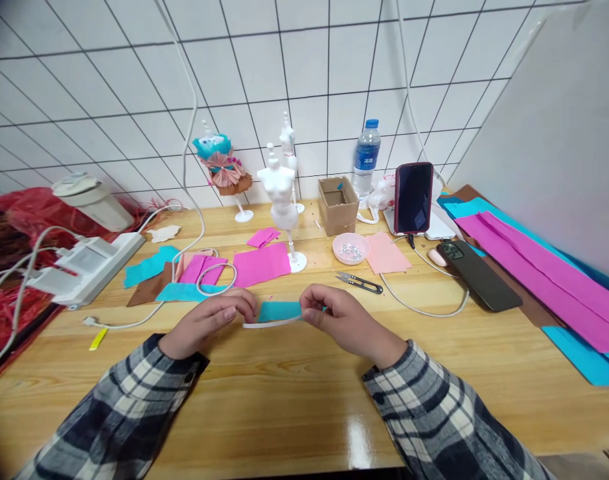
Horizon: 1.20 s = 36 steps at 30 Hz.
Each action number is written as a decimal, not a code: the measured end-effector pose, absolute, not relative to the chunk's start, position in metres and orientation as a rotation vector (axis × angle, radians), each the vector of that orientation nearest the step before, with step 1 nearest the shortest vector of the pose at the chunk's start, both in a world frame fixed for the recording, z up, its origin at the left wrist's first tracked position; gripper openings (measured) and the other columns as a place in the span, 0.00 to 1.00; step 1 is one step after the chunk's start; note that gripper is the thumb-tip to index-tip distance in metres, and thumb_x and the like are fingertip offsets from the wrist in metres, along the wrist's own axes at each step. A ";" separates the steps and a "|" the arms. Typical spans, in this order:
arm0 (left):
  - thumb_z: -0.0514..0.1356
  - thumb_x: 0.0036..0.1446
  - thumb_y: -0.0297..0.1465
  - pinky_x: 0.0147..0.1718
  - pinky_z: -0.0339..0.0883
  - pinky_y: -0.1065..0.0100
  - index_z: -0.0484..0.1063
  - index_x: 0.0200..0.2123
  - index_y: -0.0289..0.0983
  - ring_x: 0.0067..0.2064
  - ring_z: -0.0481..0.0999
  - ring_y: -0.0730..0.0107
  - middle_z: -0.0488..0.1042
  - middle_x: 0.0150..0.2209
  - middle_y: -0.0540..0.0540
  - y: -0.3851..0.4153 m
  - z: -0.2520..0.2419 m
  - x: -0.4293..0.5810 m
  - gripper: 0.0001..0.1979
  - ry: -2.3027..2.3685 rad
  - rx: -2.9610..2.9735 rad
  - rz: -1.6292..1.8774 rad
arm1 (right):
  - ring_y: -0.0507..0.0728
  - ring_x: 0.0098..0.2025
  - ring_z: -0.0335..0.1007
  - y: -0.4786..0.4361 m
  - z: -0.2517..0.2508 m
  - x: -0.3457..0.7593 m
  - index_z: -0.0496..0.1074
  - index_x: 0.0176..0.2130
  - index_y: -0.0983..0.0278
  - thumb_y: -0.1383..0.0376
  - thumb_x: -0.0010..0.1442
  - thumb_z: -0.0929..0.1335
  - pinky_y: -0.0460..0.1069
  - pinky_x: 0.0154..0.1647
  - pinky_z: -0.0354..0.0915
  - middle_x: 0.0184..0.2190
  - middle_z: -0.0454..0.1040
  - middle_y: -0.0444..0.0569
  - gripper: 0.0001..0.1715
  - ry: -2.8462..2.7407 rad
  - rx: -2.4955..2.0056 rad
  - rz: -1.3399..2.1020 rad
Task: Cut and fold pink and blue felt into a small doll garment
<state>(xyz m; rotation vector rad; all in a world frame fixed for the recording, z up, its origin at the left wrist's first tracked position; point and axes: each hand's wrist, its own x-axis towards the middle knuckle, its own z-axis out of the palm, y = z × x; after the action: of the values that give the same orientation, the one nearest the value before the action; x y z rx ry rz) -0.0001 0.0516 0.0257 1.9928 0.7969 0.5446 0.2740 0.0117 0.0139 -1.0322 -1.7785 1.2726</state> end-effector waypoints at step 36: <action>0.53 0.60 0.34 0.45 0.51 0.54 0.72 0.26 0.38 0.41 0.67 0.62 0.73 0.35 0.47 0.071 -0.010 0.038 0.13 1.471 2.521 0.297 | 0.54 0.32 0.67 0.035 -0.011 0.274 0.69 0.28 0.60 0.65 0.54 0.63 0.47 0.28 0.50 0.28 0.75 0.44 0.06 -1.858 -2.164 0.744</action>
<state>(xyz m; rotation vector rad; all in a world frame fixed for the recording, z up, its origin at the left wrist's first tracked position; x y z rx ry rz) 0.0382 0.0709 -0.0102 2.5207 1.4712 0.2973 0.2737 0.0350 -0.0113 -2.1642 -1.8582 0.7441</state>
